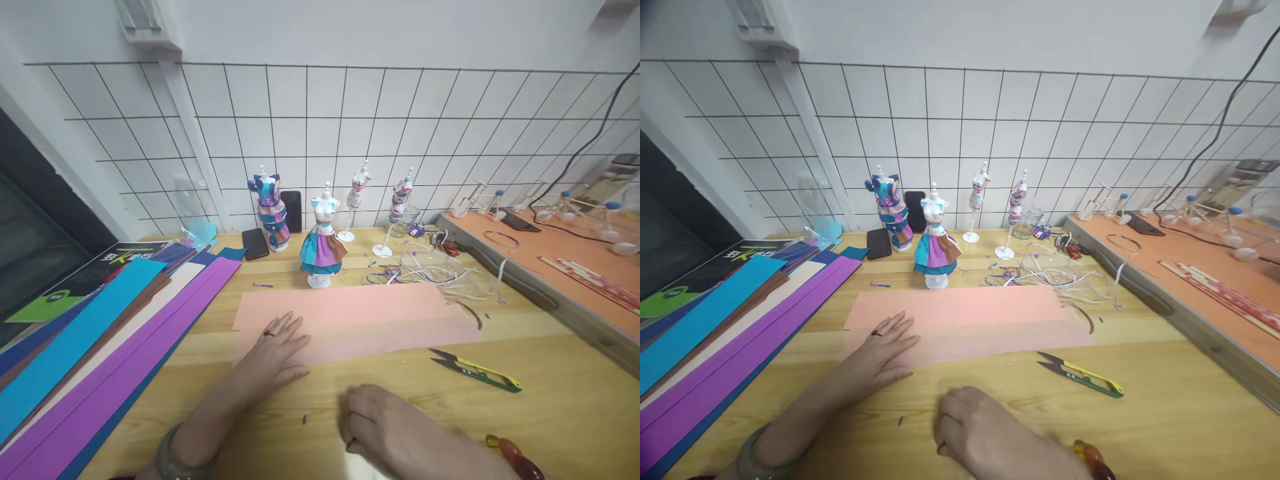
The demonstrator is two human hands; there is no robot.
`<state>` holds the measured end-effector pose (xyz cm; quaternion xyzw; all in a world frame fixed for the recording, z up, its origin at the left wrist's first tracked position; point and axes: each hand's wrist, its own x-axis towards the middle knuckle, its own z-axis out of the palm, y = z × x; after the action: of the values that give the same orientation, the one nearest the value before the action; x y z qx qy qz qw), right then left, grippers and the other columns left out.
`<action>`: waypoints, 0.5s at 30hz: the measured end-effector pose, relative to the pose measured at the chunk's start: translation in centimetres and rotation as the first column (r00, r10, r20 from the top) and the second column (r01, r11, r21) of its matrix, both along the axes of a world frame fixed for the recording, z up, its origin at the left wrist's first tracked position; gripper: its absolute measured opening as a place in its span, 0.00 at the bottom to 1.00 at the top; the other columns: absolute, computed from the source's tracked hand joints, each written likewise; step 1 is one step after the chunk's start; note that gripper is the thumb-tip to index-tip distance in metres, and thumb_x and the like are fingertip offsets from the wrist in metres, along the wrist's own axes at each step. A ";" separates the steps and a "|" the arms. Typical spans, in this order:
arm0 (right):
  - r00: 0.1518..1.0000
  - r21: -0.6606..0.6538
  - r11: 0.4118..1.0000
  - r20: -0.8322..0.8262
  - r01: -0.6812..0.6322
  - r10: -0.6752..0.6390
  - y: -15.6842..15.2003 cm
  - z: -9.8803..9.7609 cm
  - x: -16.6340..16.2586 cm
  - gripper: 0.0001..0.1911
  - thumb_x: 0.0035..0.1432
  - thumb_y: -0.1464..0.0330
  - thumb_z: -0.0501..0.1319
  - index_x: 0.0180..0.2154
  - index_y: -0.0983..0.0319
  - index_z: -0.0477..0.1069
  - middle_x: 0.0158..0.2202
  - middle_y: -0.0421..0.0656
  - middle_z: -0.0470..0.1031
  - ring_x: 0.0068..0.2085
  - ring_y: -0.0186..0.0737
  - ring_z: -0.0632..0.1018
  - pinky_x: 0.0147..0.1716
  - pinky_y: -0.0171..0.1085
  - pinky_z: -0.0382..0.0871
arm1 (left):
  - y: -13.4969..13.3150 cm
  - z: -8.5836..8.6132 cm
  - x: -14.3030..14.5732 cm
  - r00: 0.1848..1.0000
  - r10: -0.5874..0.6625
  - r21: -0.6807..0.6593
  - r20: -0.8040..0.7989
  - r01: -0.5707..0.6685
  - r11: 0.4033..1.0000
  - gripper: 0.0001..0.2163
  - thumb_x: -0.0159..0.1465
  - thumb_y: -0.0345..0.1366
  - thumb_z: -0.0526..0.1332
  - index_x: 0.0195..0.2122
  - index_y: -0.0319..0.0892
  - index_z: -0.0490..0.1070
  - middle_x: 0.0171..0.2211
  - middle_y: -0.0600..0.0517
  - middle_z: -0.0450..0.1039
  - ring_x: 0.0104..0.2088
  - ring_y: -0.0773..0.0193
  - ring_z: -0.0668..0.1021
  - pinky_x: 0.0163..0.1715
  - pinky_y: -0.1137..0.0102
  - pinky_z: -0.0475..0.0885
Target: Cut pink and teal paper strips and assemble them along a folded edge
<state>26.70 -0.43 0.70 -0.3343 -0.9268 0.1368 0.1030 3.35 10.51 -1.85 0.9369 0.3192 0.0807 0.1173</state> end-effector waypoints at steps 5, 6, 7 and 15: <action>0.997 0.070 0.996 0.067 -0.049 0.044 0.0 -0.1 -0.4 0.11 0.65 0.74 0.48 0.33 0.63 0.66 0.32 0.42 0.71 0.34 0.37 0.69 0.36 0.36 0.65 | 0.0 0.1 0.0 1.000 0.010 -0.017 0.011 -0.009 1.000 0.23 0.62 0.50 0.54 0.55 0.45 0.64 0.62 0.44 0.53 0.63 0.50 0.52 0.59 0.52 0.53; 0.996 0.090 0.995 0.075 -0.051 0.045 -0.1 -0.1 -0.5 0.11 0.65 0.75 0.47 0.34 0.63 0.67 0.32 0.43 0.71 0.34 0.37 0.70 0.37 0.36 0.65 | 0.0 0.1 0.0 1.000 0.013 -0.019 0.018 -0.013 1.000 0.23 0.62 0.50 0.54 0.55 0.45 0.64 0.62 0.44 0.54 0.63 0.50 0.53 0.59 0.52 0.53; 0.996 0.112 0.992 0.080 -0.055 0.046 -0.1 -0.1 -0.6 0.12 0.64 0.76 0.47 0.34 0.64 0.67 0.32 0.44 0.71 0.34 0.38 0.70 0.37 0.37 0.66 | 0.0 0.1 0.0 1.000 0.016 -0.020 0.022 -0.016 1.000 0.23 0.62 0.50 0.54 0.55 0.45 0.64 0.62 0.44 0.54 0.63 0.50 0.53 0.59 0.53 0.52; 0.999 -0.123 0.992 0.007 0.036 -0.035 0.6 1.4 -1.8 0.12 0.66 0.71 0.47 0.32 0.61 0.65 0.32 0.40 0.70 0.32 0.32 0.69 0.33 0.30 0.65 | -0.2 -0.1 -0.2 0.999 0.027 -0.012 0.045 -0.027 1.000 0.23 0.61 0.50 0.55 0.54 0.45 0.65 0.61 0.45 0.55 0.63 0.51 0.53 0.60 0.54 0.53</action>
<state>24.92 0.20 2.10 -0.3569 -0.9107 0.1910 0.0823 3.16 10.35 -1.92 0.9298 0.3295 0.1018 0.1287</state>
